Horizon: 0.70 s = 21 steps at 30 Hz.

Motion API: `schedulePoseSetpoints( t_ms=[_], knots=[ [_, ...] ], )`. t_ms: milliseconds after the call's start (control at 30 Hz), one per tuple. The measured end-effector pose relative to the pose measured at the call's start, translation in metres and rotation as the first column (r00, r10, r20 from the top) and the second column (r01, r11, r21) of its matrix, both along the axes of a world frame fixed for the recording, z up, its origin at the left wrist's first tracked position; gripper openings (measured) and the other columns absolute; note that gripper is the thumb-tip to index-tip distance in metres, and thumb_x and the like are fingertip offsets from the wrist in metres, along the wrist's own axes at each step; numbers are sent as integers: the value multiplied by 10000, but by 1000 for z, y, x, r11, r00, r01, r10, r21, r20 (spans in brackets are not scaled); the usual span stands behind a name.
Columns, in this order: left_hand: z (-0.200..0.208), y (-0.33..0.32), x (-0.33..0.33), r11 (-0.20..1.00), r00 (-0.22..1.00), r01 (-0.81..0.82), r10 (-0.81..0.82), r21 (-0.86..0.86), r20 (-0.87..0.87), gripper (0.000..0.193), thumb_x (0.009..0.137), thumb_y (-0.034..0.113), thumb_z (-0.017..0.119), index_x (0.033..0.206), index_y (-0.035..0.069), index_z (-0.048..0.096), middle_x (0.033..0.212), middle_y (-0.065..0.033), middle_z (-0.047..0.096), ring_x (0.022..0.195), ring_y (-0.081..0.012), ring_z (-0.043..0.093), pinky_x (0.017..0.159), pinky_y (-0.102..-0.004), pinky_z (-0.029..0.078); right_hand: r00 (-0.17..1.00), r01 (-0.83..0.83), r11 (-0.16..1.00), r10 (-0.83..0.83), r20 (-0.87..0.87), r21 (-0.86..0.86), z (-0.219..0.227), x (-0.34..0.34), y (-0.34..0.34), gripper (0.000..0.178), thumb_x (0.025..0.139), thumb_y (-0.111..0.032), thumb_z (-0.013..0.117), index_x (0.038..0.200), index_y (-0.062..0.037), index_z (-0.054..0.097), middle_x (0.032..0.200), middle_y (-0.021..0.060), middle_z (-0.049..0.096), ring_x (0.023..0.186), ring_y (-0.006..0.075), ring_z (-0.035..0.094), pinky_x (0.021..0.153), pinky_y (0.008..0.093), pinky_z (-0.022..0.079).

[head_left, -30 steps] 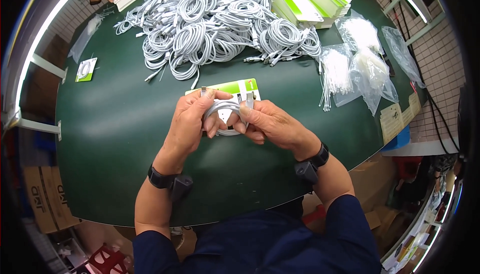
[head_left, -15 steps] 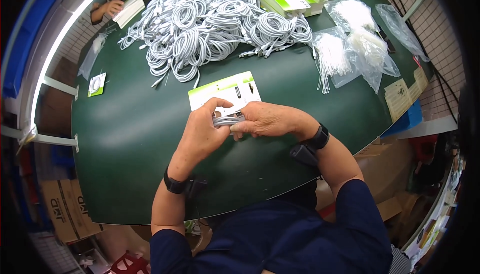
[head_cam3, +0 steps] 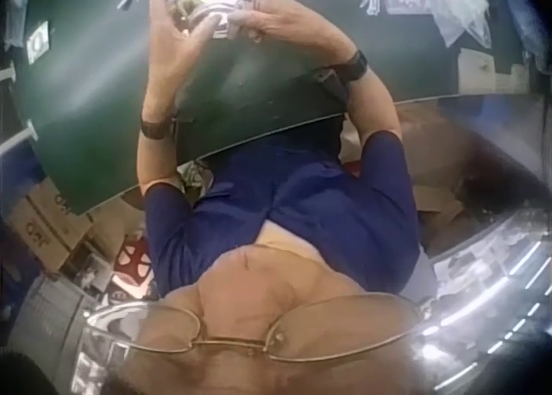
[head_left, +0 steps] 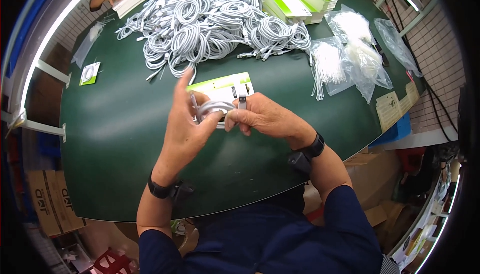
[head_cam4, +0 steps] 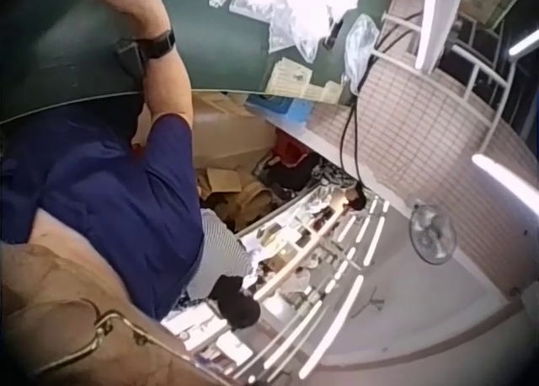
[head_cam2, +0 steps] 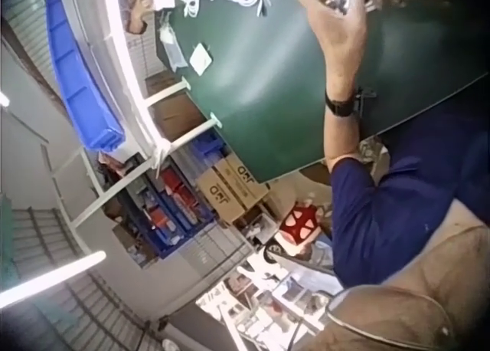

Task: The person picks up a cardboard backing and a coiled cable, fits the cable onto the backing, and secures it by threading a plastic tie through the holes. After repeating this process for a second cable, the person places the finished products into a large cardboard bin.

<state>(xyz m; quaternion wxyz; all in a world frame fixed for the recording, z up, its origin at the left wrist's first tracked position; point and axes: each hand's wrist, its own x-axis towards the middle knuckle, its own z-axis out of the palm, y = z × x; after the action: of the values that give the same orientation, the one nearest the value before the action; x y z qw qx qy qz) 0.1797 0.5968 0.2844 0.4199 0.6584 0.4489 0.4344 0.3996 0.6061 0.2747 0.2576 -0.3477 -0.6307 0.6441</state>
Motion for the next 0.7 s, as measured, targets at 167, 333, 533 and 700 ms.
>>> schedulePoseSetpoints(
  t_ms=[167, 333, 533, 700],
  knots=[
    [17, -19, 6, 722, 923, -50, 298, 691, -245, 894, 790, 35, 820, 1554, -16, 358, 1411, -238, 504, 1113, -313, 624, 857, -380, 547, 964, 174, 981, -187, -187, -82, 4, 13, 2, 354, 1087, -266, 556, 951, 21, 713, 834, 26, 666, 661, 86, 555, 615, 242, 465],
    [2, -35, 36, 892, 949, 150, -8, 427, -315, 962, 769, 79, 868, 1570, -8, 342, 1346, -235, 561, 1074, -367, 636, 872, -426, 553, 928, 148, 964, -212, -306, -221, 12, 3, -6, 344, 1089, -277, 554, 971, 12, 698, 837, 35, 667, 661, 84, 546, 602, 246, 457],
    [-2, -21, 37, 894, 969, 144, -39, 425, -246, 917, 747, 77, 902, 1529, 28, 426, 1175, -171, 675, 943, -297, 692, 752, -377, 567, 915, 212, 956, -267, -302, -202, 17, 4, -5, 246, 1032, -157, 641, 1206, 15, 611, 860, 51, 670, 620, 60, 531, 539, 207, 412],
    [-9, -14, 21, 749, 936, 293, -98, 594, -338, 581, 777, -20, 861, 1313, 38, 645, 1034, -131, 733, 855, -239, 722, 687, -321, 575, 881, 278, 935, -340, -329, -221, 16, 10, -1, 443, 973, -47, 687, 1372, 13, 505, 910, 70, 684, 592, 42, 523, 506, 185, 387]
  ],
)
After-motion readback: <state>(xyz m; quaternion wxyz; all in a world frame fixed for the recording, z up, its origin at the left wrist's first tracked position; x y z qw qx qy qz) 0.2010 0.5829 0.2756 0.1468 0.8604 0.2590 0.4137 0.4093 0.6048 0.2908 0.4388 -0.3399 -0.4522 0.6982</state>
